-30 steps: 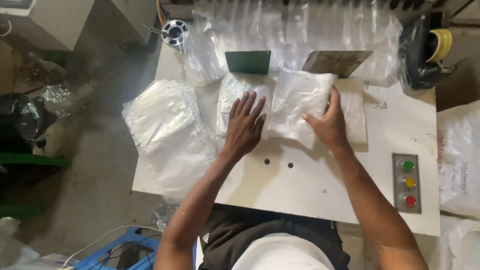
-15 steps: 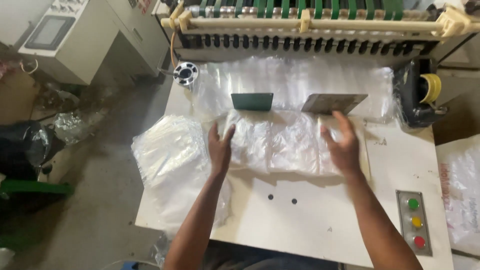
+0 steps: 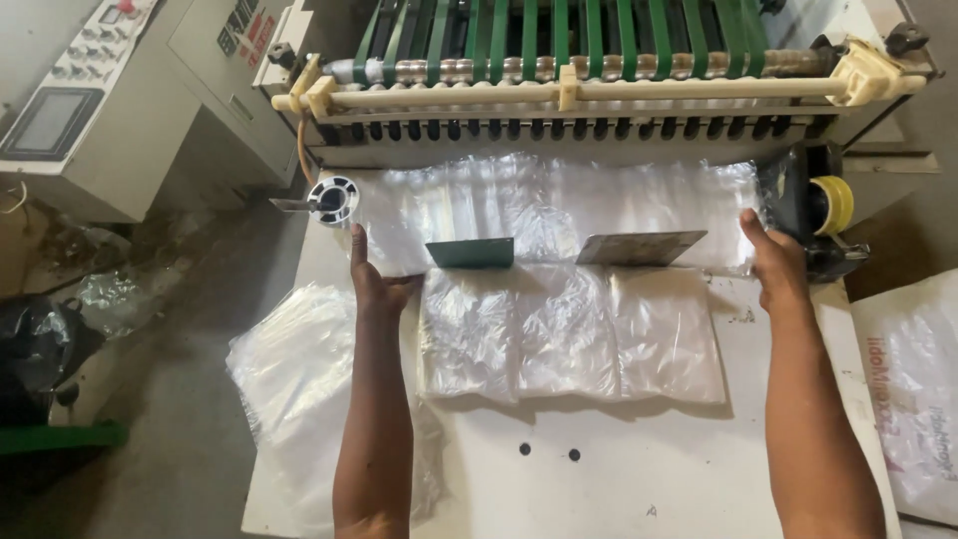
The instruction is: Collecting plastic bags from a production machine and folding them into organized bundles for packaging.
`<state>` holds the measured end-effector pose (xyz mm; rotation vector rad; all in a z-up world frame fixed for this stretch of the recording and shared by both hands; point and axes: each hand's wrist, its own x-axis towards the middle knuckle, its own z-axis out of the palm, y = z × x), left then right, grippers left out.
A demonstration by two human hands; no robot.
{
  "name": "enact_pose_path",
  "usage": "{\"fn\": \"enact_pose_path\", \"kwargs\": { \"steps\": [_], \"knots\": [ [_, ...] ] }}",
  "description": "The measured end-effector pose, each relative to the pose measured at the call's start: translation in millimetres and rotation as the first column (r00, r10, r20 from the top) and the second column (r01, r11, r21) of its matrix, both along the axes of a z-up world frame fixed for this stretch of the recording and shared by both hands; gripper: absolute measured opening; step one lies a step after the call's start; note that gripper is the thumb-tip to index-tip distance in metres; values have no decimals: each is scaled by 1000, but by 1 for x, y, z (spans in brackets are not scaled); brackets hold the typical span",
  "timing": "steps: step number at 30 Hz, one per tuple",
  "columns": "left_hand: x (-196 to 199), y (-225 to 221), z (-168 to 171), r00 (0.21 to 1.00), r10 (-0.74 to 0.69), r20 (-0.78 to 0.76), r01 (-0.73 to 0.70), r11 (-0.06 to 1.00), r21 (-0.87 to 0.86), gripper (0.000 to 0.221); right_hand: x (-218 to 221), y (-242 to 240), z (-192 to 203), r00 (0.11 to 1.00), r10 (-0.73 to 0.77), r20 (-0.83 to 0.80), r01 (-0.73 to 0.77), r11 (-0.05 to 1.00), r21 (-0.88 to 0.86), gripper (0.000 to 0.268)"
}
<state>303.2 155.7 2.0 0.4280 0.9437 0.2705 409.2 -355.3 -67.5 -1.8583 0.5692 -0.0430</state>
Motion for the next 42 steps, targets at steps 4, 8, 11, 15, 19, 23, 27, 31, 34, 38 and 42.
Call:
{"fn": "enact_pose_path", "kwargs": {
  "steps": [4,8,11,15,19,23,27,31,34,38,42],
  "knots": [
    [48,13,-29,971,-233,53,225,966,127,92,19,49,42,996,90,-5,-87,945,-316,109],
    [77,22,-72,886,-455,-90,461,842,279,78,66,45,-29,958,286,28,-276,943,-184,96],
    [90,51,-125,952,-288,-100,300,826,478,69,34,55,6,989,150,16,-149,988,-29,60],
    [77,74,-147,998,-2,-66,48,704,709,55,15,18,-23,977,-133,169,99,975,199,68],
    [0,90,-124,986,139,92,-115,161,980,60,-68,-8,-7,846,-168,505,148,986,79,69],
    [-98,79,-59,999,31,-11,10,21,1000,71,-167,-45,12,456,531,714,48,786,-616,50],
    [-181,34,24,960,-170,-222,231,34,972,68,-238,-67,2,766,641,-50,-337,334,-880,55],
    [-229,-22,18,791,-540,-286,489,279,826,59,-300,-11,37,601,767,-226,-796,546,-263,108],
    [-234,-52,-68,673,-728,-127,676,538,503,59,-319,38,-21,602,794,89,-718,488,495,112],
    [-224,-123,-21,634,-768,-95,770,638,-18,71,-311,108,-28,833,535,-140,-149,461,875,101],
    [-215,-134,12,694,-716,74,654,670,351,51,-282,132,36,914,404,48,-303,599,741,46]
  ]
}}
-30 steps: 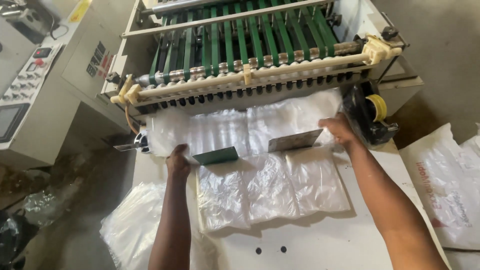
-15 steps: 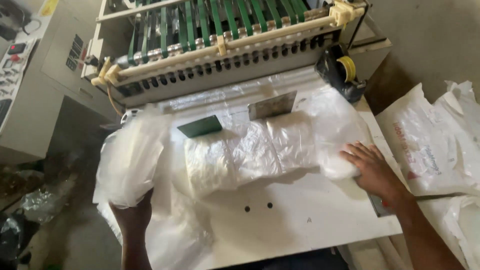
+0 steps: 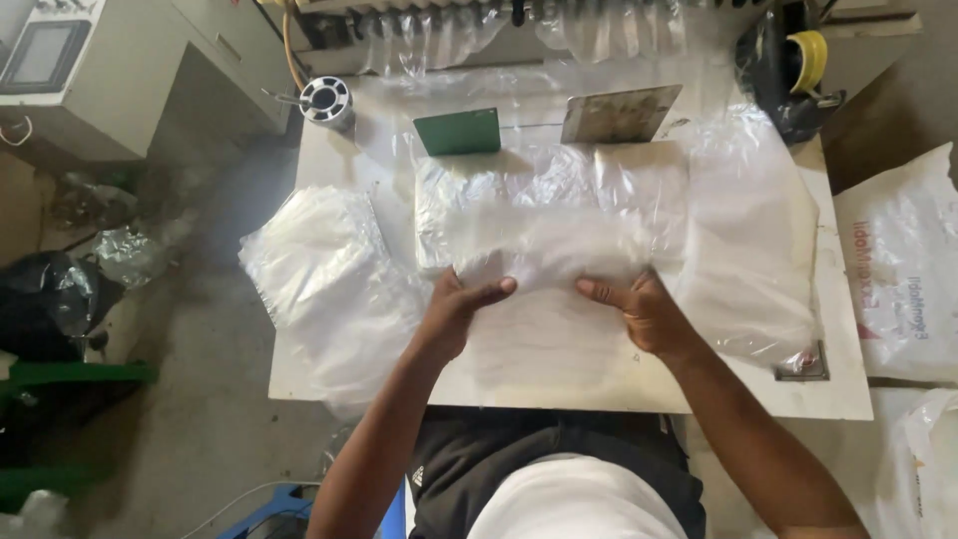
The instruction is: Collecting plastic bags from a production machine and folding them into organized bundles for packaging.
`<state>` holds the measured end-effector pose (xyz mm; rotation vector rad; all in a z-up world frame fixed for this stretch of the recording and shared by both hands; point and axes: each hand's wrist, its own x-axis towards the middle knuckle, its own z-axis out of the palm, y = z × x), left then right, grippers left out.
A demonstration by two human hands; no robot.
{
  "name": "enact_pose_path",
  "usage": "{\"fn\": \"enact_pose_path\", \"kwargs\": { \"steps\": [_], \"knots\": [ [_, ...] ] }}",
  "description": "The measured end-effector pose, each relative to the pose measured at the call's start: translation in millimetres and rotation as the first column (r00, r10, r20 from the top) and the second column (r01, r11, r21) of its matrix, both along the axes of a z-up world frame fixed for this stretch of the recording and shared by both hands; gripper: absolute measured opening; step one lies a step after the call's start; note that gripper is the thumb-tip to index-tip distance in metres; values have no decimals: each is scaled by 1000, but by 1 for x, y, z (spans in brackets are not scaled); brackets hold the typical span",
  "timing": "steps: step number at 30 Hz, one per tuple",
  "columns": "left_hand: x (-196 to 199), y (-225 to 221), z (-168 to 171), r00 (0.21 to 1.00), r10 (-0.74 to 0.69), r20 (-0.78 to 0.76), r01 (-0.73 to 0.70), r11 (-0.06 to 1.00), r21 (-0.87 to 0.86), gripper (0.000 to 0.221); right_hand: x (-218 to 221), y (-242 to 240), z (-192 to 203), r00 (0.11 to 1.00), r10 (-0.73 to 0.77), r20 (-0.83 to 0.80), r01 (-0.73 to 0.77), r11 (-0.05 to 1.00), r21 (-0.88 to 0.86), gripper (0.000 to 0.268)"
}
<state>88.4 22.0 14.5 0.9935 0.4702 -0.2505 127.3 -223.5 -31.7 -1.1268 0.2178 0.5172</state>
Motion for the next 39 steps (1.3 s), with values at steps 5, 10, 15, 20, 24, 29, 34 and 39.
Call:
{"fn": "enact_pose_path", "kwargs": {
  "steps": [5,10,15,20,24,29,34,39],
  "knots": [
    [-33,6,-18,727,-387,568,-85,770,633,20,-14,-60,-8,813,497,303,-64,594,-802,54],
    [-67,-8,-50,937,-271,219,199,932,303,42,-29,-46,-198,776,-525,-351,-538,-258,-803,34],
    [-89,9,-159,839,-436,324,233,828,510,32,-118,-81,-182,966,206,-155,-257,715,-650,78],
    [-77,10,-180,958,-283,35,251,896,366,33,-102,-46,-94,362,544,757,469,596,-652,137],
    [-50,17,-209,969,-245,-40,248,943,223,52,-74,-41,-110,117,684,720,502,585,-637,89],
    [-48,-9,-92,969,120,214,-194,909,368,70,-68,3,-31,541,633,554,-153,722,-675,56],
    [-89,-55,-96,968,246,-49,-249,966,-68,87,-91,-15,-90,517,605,606,-80,739,-669,55],
    [-90,-60,-115,988,139,64,-114,946,-303,74,-113,-57,-156,496,569,655,-25,764,-644,54]
  ]
}}
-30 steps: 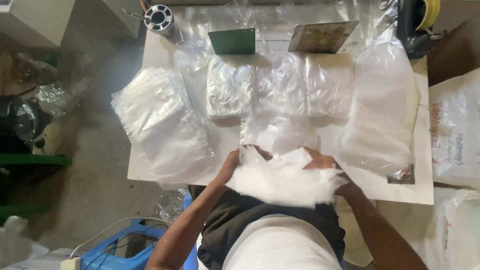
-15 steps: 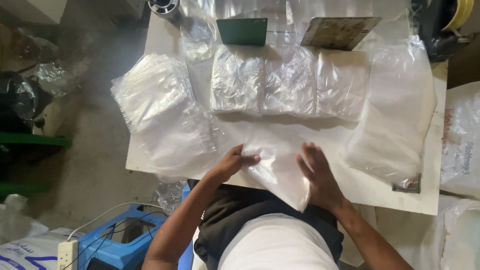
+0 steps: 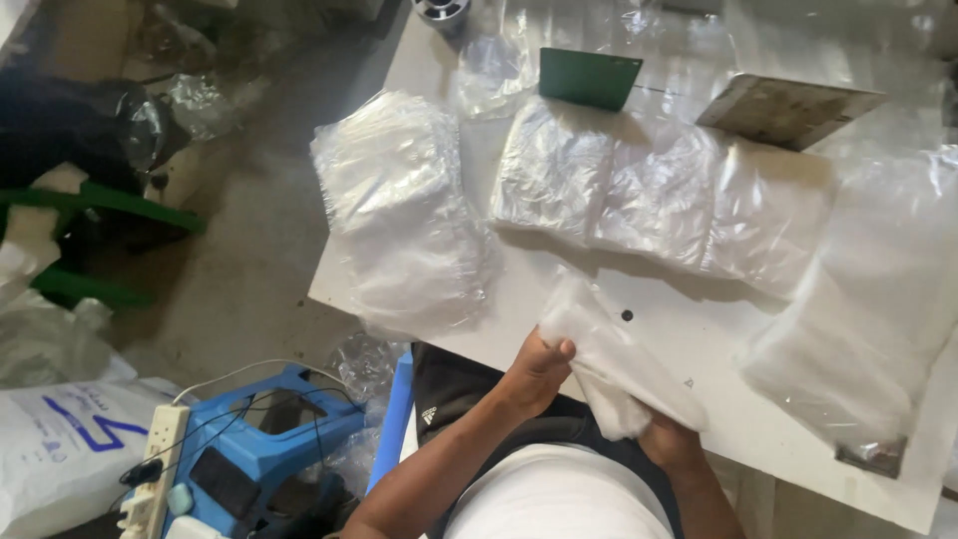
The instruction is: Collecting plastic bags from a production machine and folding them into organized bundles for packaging.
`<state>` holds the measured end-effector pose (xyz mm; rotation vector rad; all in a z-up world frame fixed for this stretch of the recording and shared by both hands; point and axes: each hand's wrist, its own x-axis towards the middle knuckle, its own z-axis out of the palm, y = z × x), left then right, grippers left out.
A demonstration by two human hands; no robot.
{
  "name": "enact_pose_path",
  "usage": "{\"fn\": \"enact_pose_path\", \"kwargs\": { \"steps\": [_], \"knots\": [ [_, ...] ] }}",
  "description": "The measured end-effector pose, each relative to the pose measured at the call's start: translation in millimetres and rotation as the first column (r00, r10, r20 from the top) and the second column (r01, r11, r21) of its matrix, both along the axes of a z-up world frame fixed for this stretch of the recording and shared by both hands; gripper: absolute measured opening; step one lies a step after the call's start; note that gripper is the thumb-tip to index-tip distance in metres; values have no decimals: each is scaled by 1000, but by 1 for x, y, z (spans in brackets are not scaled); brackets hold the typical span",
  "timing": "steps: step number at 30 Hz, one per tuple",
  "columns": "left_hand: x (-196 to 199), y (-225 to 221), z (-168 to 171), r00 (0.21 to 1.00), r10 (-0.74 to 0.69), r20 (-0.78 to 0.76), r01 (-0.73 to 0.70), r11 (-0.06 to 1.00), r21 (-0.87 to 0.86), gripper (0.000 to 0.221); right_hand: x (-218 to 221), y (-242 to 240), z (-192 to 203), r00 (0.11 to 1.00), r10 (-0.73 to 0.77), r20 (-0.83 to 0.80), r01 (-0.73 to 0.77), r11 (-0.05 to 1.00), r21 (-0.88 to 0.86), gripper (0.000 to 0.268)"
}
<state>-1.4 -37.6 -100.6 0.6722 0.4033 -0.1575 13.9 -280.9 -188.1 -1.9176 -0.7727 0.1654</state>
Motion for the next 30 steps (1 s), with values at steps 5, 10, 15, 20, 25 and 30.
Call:
{"fn": "enact_pose_path", "kwargs": {
  "steps": [5,10,15,20,25,30],
  "knots": [
    [16,3,32,954,0,298,-9,1000,27,80,4,48,91,345,-67,-936,711,670,214,58],
    [16,-8,15,983,141,122,-136,990,-45,28,0,-5,36,865,-55,499,84,996,-35,37],
    [10,45,-6,981,86,172,-133,950,283,22,1,5,34,975,-194,107,178,974,140,36],
    [1,152,-25,750,616,239,-464,233,855,20,12,25,35,830,-231,-507,421,857,299,36],
    [-18,200,-29,832,544,105,-27,-150,988,19,13,25,42,684,-251,-685,517,830,211,39],
    [-7,153,46,841,140,522,-355,-585,729,11,10,28,37,362,-329,-872,705,709,25,41]
  ]
}}
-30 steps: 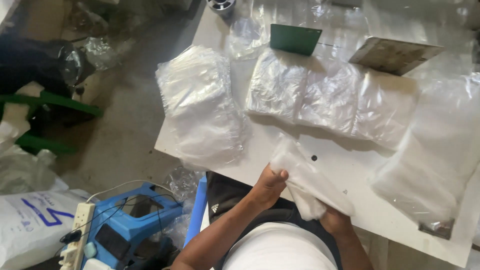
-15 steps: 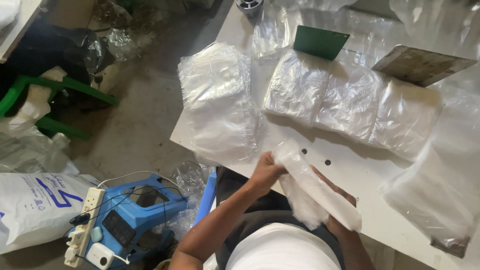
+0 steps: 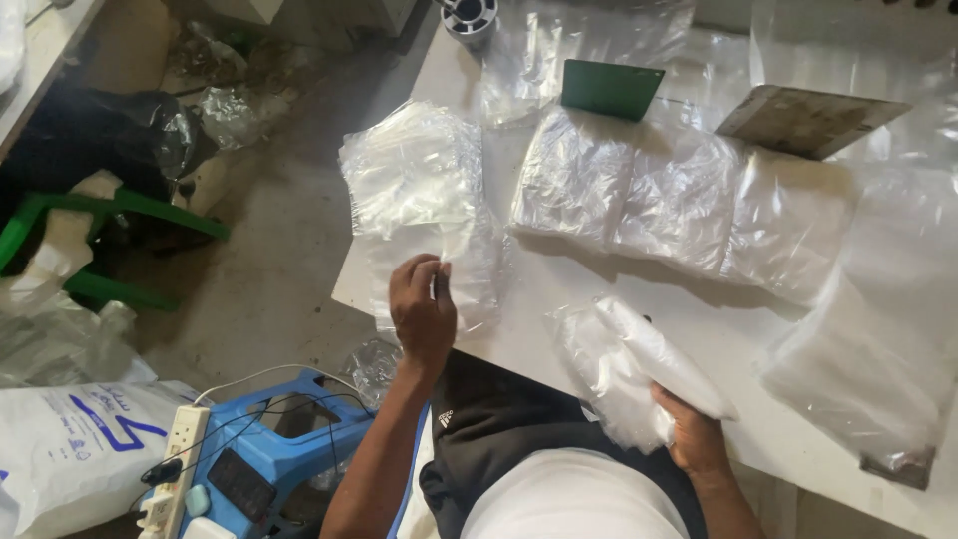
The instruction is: Collecting plastic bags from a production machine and folding them into organized bundles for packaging.
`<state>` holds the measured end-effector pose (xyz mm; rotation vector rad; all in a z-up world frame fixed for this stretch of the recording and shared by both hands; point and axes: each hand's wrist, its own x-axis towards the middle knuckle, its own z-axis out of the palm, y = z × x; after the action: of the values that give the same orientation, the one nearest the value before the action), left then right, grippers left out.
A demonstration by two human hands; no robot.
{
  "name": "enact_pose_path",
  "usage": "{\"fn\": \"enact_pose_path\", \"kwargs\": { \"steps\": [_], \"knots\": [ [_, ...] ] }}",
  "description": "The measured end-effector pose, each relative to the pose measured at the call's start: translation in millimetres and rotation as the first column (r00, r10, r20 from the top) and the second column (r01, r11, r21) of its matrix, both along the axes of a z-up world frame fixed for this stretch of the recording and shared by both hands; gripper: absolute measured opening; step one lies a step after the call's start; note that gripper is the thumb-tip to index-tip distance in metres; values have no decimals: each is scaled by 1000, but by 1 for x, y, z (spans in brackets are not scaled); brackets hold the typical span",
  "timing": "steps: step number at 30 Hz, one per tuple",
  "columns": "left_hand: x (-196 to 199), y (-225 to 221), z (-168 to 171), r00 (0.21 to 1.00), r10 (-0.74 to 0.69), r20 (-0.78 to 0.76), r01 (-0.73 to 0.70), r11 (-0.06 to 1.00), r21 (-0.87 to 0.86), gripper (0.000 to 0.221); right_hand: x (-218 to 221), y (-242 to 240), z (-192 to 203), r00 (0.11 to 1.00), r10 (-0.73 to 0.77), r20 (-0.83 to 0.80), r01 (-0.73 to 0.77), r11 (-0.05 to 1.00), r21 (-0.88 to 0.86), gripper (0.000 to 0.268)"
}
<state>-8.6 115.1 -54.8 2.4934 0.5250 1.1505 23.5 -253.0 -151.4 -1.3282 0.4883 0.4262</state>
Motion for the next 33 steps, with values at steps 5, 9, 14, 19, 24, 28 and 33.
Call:
{"fn": "enact_pose_path", "kwargs": {
  "steps": [5,9,14,19,24,28,33],
  "knots": [
    [17,-75,39,758,-593,273,507,270,-819,37,6,-108,-45,505,708,494,136,500,-855,31],
    [32,-106,-10,762,-384,521,212,-612,-761,23,21,-85,79,797,-485,360,565,809,-161,39],
    [23,-123,-103,940,-208,272,30,-742,-670,41,-15,-138,25,382,703,600,471,410,-781,38],
    [-13,-122,-69,893,-201,403,119,-758,-641,80,-19,-31,91,487,686,540,4,617,-787,51],
    [-10,-125,-90,945,-292,145,40,-338,-940,81,-3,-27,86,516,696,499,-306,695,-651,61],
    [12,-114,-83,971,-225,80,24,-243,-970,36,4,-80,40,557,577,597,-228,798,-558,71],
    [24,-130,-86,966,-218,137,116,-107,-987,13,-7,-36,61,941,193,277,-141,970,-197,29]
  ]
}}
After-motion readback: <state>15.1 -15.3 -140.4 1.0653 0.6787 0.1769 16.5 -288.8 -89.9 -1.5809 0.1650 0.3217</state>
